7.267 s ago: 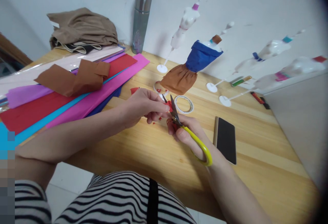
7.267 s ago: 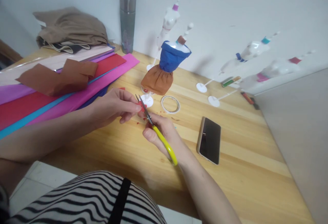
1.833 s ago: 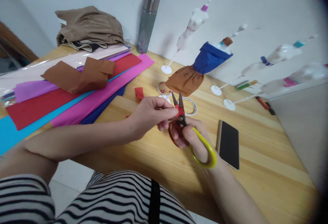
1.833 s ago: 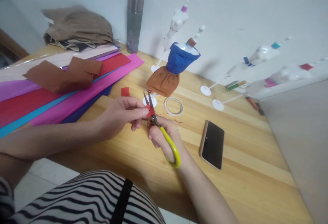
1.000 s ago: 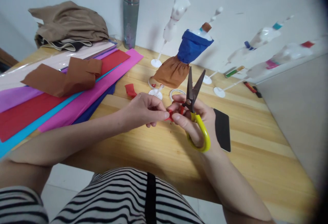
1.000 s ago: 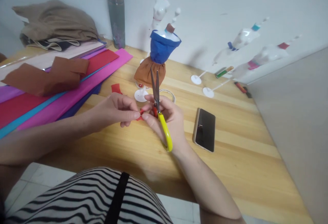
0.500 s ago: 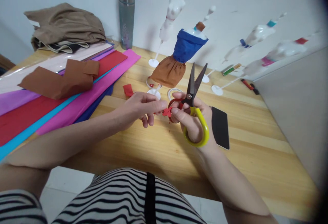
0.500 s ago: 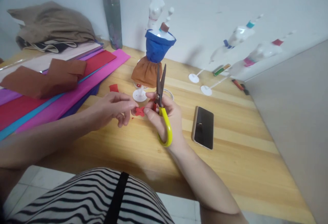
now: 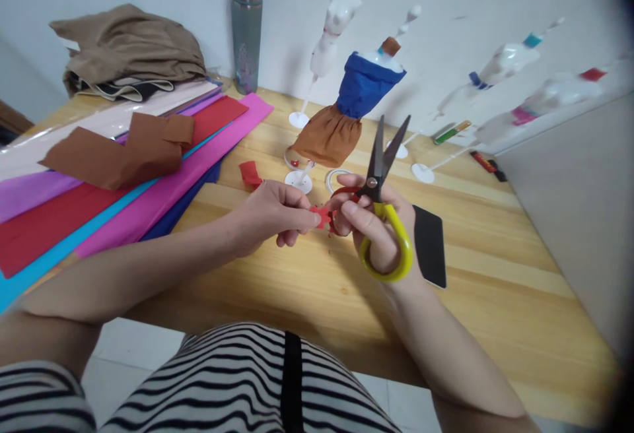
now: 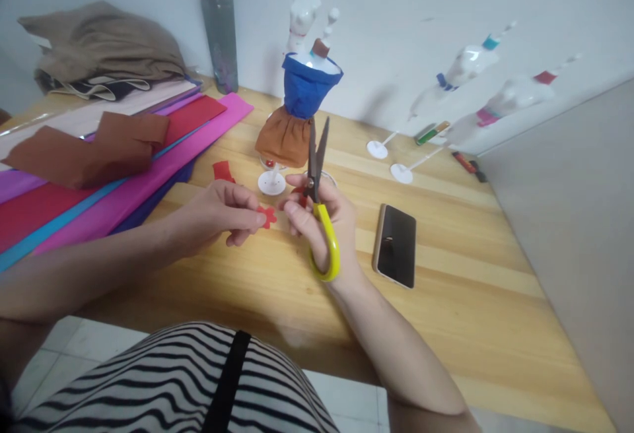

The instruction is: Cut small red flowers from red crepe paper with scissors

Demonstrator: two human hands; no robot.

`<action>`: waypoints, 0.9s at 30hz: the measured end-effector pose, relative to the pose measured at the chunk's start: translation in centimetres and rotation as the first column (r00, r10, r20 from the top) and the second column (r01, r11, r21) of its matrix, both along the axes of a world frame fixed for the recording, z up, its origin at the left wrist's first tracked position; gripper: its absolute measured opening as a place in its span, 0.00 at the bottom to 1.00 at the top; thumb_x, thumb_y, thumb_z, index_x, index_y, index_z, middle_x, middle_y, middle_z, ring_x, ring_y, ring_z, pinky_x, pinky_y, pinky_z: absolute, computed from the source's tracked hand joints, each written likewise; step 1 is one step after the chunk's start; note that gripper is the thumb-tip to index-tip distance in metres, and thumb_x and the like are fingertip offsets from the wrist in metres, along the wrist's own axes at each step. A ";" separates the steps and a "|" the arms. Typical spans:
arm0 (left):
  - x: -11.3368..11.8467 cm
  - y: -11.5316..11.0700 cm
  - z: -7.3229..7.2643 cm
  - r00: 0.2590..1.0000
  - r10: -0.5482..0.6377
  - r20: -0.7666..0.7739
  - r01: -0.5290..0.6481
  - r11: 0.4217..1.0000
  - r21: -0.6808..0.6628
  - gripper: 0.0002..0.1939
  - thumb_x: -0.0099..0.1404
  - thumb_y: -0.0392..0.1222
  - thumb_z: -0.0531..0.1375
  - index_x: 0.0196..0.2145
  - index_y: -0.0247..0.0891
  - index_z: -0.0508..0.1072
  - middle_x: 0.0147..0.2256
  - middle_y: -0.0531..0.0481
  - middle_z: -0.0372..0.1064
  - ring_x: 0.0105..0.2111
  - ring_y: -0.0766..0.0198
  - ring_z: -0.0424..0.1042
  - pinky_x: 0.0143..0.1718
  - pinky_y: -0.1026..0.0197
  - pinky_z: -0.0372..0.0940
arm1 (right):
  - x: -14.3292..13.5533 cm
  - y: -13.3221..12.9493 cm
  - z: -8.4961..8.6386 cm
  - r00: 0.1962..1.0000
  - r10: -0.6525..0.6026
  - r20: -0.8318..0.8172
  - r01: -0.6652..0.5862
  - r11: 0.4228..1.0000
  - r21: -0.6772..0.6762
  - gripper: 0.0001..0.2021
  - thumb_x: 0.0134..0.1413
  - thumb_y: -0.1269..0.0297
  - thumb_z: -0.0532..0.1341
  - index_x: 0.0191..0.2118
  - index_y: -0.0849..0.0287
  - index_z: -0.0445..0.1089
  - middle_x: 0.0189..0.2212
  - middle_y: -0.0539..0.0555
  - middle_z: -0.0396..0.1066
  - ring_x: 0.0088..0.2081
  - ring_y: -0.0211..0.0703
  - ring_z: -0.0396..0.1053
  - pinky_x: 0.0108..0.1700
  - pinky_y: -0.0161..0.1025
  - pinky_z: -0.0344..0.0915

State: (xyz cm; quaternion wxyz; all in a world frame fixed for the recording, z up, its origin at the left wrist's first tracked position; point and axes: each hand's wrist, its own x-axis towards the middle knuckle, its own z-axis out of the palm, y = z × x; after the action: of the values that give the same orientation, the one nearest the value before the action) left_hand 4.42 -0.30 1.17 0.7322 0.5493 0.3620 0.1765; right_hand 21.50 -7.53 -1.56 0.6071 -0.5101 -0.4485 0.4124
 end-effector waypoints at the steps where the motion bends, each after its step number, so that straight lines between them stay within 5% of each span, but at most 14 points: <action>1: 0.0 0.0 0.0 1.000 -0.012 -0.004 0.012 1.000 0.010 0.10 0.53 0.37 0.63 0.16 0.35 0.69 0.11 0.55 0.63 0.12 0.74 0.59 0.15 0.71 0.52 | -0.1 -0.1 0.2 1.000 0.025 0.007 -0.025 1.000 -0.018 0.16 0.51 0.59 0.71 0.46 0.54 0.74 0.30 0.49 0.75 0.22 0.36 0.64 0.24 0.38 0.61; 7: -0.1 0.1 -0.3 0.994 -0.101 -0.048 0.104 0.993 0.059 0.09 0.51 0.39 0.63 0.17 0.36 0.70 0.11 0.56 0.62 0.13 0.74 0.59 0.15 0.71 0.52 | -1.0 -0.3 1.2 0.992 0.101 0.072 -0.097 0.993 -0.065 0.17 0.46 0.64 0.73 0.43 0.54 0.73 0.25 0.45 0.69 0.24 0.36 0.64 0.27 0.38 0.61; 12: -0.4 0.2 0.1 0.991 -0.123 -0.049 0.125 0.991 0.050 0.12 0.54 0.43 0.65 0.19 0.35 0.70 0.13 0.55 0.64 0.15 0.73 0.61 0.17 0.71 0.54 | -0.9 -0.2 1.0 0.998 0.045 0.041 -0.043 0.998 -0.048 0.15 0.46 0.67 0.71 0.42 0.53 0.74 0.23 0.44 0.67 0.23 0.35 0.62 0.27 0.38 0.59; 20: -0.1 -0.4 -0.1 0.998 -0.070 -0.009 0.070 0.998 -0.006 0.12 0.53 0.47 0.68 0.27 0.34 0.75 0.15 0.55 0.67 0.16 0.71 0.64 0.18 0.70 0.58 | -1.1 -0.2 0.7 0.999 -0.035 0.029 0.036 0.999 -0.032 0.16 0.46 0.65 0.71 0.43 0.52 0.74 0.24 0.44 0.67 0.24 0.36 0.60 0.27 0.38 0.57; 27: 0.1 -0.6 -0.6 0.996 0.067 0.052 -0.067 0.998 0.000 0.11 0.53 0.41 0.66 0.19 0.34 0.72 0.13 0.55 0.64 0.14 0.74 0.60 0.18 0.70 0.55 | -0.7 -0.4 0.3 0.999 0.043 -0.023 -0.043 0.999 -0.029 0.16 0.49 0.60 0.73 0.44 0.53 0.74 0.26 0.45 0.67 0.23 0.35 0.61 0.26 0.38 0.57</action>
State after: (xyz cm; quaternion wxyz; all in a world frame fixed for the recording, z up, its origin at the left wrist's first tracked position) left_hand 4.50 -0.85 0.61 0.7345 0.5327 0.3608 0.2157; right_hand 20.77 -7.91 -1.30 0.5955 -0.5046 -0.4466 0.4374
